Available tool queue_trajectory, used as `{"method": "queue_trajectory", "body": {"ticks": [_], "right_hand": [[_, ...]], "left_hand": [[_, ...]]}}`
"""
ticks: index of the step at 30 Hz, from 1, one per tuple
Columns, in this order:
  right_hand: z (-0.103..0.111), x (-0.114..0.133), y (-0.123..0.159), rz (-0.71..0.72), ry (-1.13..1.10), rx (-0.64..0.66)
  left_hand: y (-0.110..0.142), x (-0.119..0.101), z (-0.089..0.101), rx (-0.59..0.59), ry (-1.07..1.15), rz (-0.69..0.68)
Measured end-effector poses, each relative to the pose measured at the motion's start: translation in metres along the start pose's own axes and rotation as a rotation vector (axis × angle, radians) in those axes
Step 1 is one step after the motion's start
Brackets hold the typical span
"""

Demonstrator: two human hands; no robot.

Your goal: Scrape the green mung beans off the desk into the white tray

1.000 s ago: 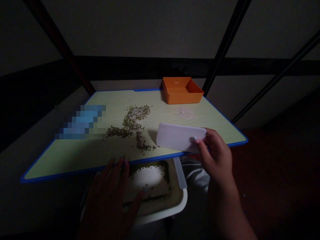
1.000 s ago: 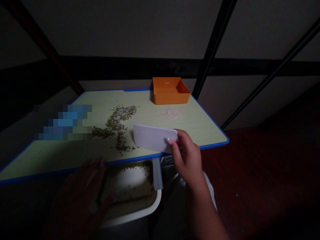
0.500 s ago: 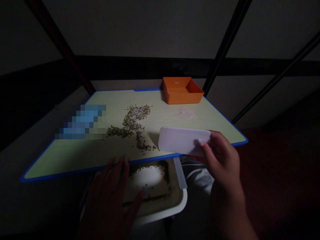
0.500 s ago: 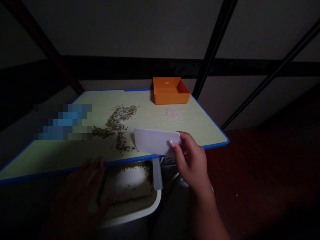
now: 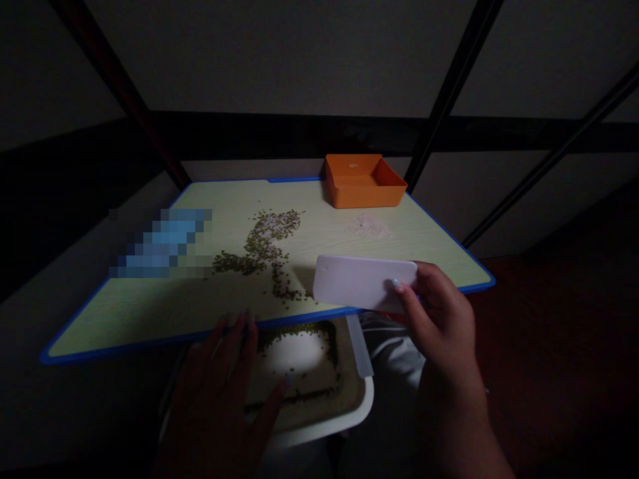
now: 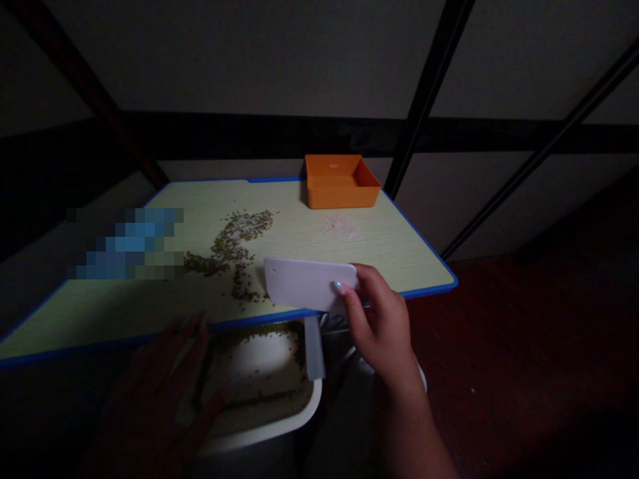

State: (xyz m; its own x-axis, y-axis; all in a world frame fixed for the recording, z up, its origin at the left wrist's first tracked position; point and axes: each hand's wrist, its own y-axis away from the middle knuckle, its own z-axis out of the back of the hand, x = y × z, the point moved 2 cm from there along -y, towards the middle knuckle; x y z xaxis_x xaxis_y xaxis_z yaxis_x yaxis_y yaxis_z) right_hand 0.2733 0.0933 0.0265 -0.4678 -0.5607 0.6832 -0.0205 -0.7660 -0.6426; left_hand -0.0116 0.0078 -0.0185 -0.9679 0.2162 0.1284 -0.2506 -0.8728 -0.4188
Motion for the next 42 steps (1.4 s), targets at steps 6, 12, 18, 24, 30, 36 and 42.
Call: {"method": "queue_trajectory", "body": {"ticks": [6, 12, 18, 24, 30, 36, 42], "right_hand": [[0.0, -0.005, 0.0, -0.01, 0.002, -0.05], [0.001, -0.007, -0.002, 0.008, 0.041, -0.094], [-0.004, -0.007, -0.003, -0.006, 0.043, -0.101], [-0.016, -0.007, 0.0, -0.078, 0.004, -0.075], [-0.021, -0.004, 0.002, -0.135, -0.103, -0.062], [-0.018, -0.007, 0.001, -0.157, -0.102, -0.092], [-0.022, -0.003, 0.001, -0.127, -0.097, -0.052]], "left_hand": [[-0.002, -0.003, 0.004, -0.033, -0.004, -0.007], [-0.001, -0.003, 0.002, -0.027, 0.023, 0.017], [0.0, -0.002, -0.001, -0.008, 0.018, 0.024], [0.001, -0.001, 0.0, -0.011, 0.019, 0.013], [0.0, -0.001, 0.002, 0.017, 0.01, 0.005], [0.003, 0.002, -0.001, 0.014, -0.014, -0.014], [0.003, 0.0, 0.001, 0.036, -0.021, -0.014]]}}
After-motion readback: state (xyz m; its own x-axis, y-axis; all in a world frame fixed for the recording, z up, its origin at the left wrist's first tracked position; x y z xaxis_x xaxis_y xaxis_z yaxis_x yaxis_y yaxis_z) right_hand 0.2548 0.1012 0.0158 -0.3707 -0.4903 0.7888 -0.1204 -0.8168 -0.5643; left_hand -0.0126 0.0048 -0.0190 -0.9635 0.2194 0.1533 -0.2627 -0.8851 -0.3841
